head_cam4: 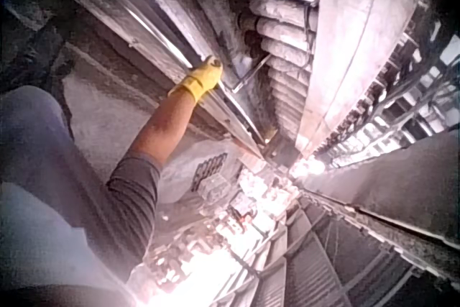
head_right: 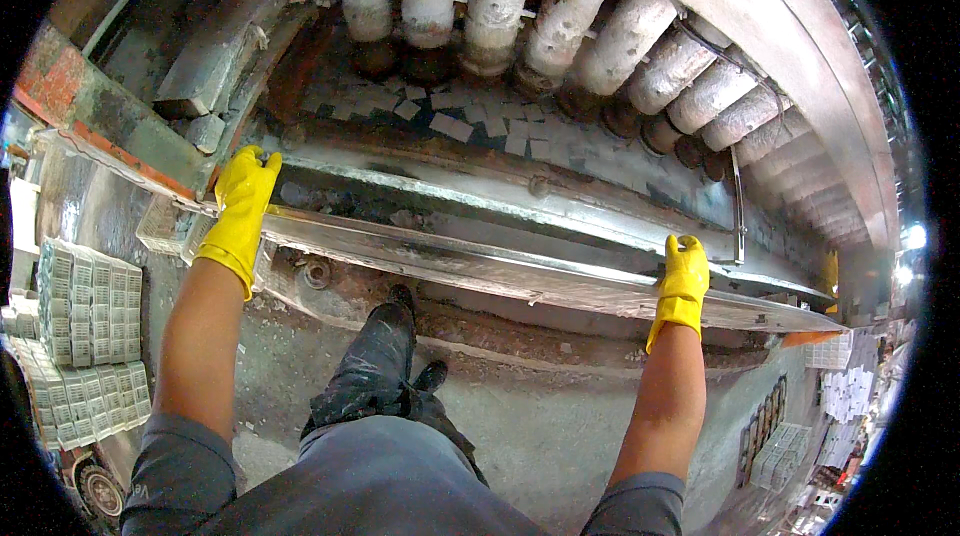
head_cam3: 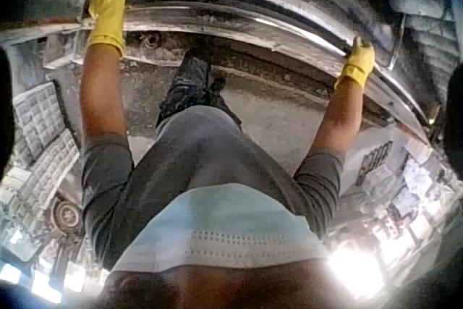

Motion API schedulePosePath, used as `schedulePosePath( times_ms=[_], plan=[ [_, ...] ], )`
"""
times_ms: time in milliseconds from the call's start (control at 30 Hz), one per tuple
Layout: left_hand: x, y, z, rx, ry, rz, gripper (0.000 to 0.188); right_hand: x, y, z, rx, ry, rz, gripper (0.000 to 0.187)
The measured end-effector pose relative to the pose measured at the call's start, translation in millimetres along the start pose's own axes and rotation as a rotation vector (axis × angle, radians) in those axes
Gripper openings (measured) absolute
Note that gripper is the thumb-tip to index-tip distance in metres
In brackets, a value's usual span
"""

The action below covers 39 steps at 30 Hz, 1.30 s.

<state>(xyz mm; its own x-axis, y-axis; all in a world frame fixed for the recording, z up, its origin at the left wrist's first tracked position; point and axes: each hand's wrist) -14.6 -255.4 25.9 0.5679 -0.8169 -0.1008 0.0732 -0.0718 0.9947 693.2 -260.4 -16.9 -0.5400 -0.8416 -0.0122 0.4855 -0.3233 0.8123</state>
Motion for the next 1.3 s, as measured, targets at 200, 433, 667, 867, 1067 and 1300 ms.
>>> schedulePosePath(
  times_ms=[200, 433, 667, 867, 1067, 1300],
  plan=[
    [16, -3, 16, 0.020, -0.049, -0.068, 0.050, 22, 2, -11, 0.004, -0.013, -0.016, 0.045],
    [26, -11, 32, 0.014, -0.048, -0.087, 0.049, 39, 3, -37, 0.038, 0.045, -0.054, 0.044],
    [38, -8, 43, 0.000, -0.055, -0.082, 0.048, 69, 14, -17, 0.022, -0.038, -0.010, 0.044],
    [40, -18, 49, 0.013, -0.064, -0.090, 0.047, 60, 8, -64, 0.160, 0.201, -0.130, 0.046],
    [49, -12, 58, 0.001, -0.057, -0.104, 0.048, 94, 19, -9, 0.056, -0.042, -0.029, 0.044],
    [51, -9, 57, -0.012, -0.053, -0.120, 0.048, 88, 14, -27, 0.042, -0.005, -0.050, 0.045]
  ],
)
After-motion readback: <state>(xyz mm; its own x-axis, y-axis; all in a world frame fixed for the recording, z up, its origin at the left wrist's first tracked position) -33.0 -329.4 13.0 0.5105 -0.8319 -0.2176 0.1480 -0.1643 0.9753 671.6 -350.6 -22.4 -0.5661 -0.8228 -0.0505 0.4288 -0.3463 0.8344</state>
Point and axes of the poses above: each hand's wrist, its own x-axis away from the middle knuckle, its own y-axis out of the back of the hand, z = x × y, and after that the axes turned 13 degrees about -x, right-handed
